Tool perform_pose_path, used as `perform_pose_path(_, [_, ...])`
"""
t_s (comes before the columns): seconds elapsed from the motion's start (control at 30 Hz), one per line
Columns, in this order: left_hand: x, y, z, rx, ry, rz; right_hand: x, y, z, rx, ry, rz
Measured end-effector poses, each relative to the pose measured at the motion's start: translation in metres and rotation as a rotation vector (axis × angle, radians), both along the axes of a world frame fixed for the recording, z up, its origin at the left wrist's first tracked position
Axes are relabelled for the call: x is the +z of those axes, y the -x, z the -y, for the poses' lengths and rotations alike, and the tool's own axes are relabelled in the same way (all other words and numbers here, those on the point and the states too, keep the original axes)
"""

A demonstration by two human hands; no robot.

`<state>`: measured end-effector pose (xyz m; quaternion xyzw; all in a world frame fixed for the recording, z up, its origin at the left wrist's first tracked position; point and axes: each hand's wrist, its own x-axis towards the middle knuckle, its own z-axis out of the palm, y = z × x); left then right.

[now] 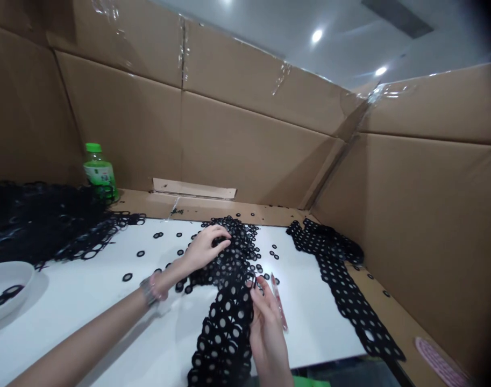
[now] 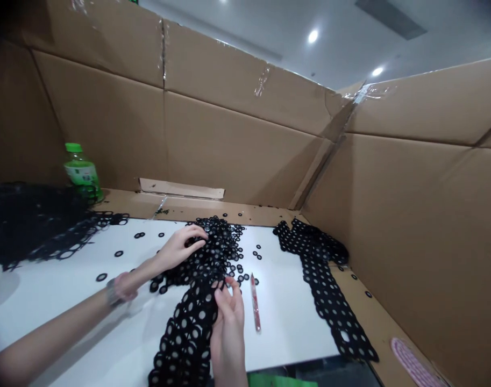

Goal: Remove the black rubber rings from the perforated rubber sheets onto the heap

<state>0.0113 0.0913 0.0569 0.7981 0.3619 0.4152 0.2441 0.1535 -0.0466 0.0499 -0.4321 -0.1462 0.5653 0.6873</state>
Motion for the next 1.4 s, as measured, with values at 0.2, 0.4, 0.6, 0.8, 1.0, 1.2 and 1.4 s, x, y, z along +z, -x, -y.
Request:
perform_pose_path(0.2, [0.012, 0.002, 0.075, -0.269, 0.501, 0.025, -0.008, 0.000, -0.002, -0.044, 0.035, 0.000])
perform_pose_path(0.4, [0.004, -0.003, 0.093, -0.164, 0.568, 0.266, -0.012, 0.006, 0.002, -0.069, -0.004, 0.068])
perform_pose_path(0.6, [0.010, -0.003, 0.098, -0.060, 0.277, 0.218, 0.002, 0.002, 0.015, 0.117, -0.148, 0.360])
perform_pose_path(0.8, [0.009, 0.006, 0.100, -0.094, -0.038, 0.182, -0.001, -0.001, 0.018, 0.009, -0.094, 0.414])
perform_pose_path(1.0, [0.017, 0.009, 0.110, -0.222, -0.070, 0.052, 0.008, 0.009, 0.022, -0.047, -0.139, 0.484])
perform_pose_path(1.2, [0.022, 0.010, 0.098, -0.151, 0.190, 0.082, 0.014, 0.015, 0.027, -0.017, -0.136, 0.472])
perform_pose_path(1.4, [0.003, 0.031, 0.020, 0.280, 0.039, 0.125, 0.002, 0.013, 0.026, -0.015, -0.085, 0.366])
